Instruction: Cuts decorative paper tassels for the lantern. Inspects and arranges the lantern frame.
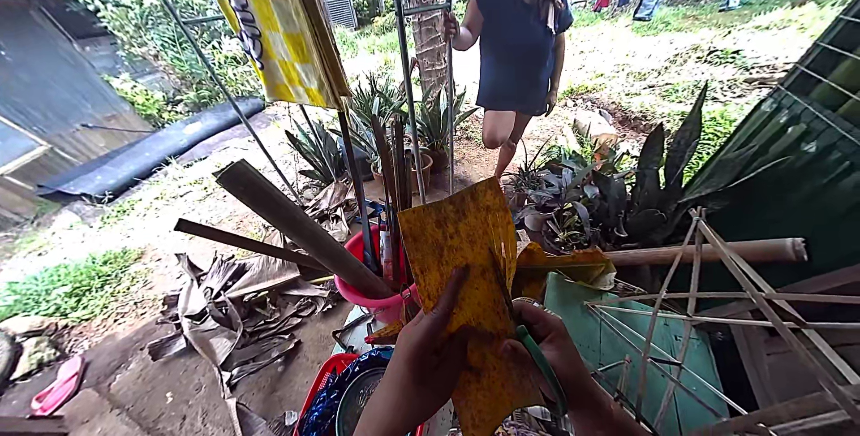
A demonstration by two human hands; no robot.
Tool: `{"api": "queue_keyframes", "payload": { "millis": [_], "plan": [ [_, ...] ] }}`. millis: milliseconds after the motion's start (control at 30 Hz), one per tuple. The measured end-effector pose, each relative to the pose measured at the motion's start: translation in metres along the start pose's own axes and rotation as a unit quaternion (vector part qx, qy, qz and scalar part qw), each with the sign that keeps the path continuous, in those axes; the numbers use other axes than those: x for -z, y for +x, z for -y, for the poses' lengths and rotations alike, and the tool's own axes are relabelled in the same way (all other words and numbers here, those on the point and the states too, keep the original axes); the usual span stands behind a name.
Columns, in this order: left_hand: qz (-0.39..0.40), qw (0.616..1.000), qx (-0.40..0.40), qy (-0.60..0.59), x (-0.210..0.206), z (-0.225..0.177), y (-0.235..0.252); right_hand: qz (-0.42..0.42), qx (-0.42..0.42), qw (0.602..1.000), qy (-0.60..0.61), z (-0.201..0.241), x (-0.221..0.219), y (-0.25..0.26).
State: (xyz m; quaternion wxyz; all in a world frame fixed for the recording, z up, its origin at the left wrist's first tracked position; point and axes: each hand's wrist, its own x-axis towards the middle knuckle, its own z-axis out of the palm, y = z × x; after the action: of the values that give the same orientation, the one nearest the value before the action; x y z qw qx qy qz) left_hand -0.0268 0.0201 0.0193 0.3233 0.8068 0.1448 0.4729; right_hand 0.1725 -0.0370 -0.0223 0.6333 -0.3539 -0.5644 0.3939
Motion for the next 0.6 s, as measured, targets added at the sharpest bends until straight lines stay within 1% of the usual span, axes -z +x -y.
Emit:
{"api": "queue_keyframes", "payload": {
  "millis": [67, 167, 333, 600],
  "plan": [
    [-0.003, 1.0, 0.001, 0.0, -0.0007, -0.0012, -0.0011, 0.002, 0.004, 1.0, 0.009, -0.0002, -0.0002, 0.0],
    [0.017, 1.0, 0.003, -0.002, -0.0032, -0.0025, -0.0027, 0.008, 0.0, 1.0, 0.013, 0.004, 0.0011, 0.0012],
    [0.02, 1.0, 0.006, -0.009, -0.0055, -0.0022, -0.0057, -0.003, 0.007, 1.0, 0.014, 0.005, 0.0018, 0.0037],
    [0.043, 0.999, 0.01, -0.014, -0.0047, -0.006, -0.0095, 0.006, -0.006, 1.0, 0.012, 0.0092, 0.0041, 0.0075]
  ]
}}
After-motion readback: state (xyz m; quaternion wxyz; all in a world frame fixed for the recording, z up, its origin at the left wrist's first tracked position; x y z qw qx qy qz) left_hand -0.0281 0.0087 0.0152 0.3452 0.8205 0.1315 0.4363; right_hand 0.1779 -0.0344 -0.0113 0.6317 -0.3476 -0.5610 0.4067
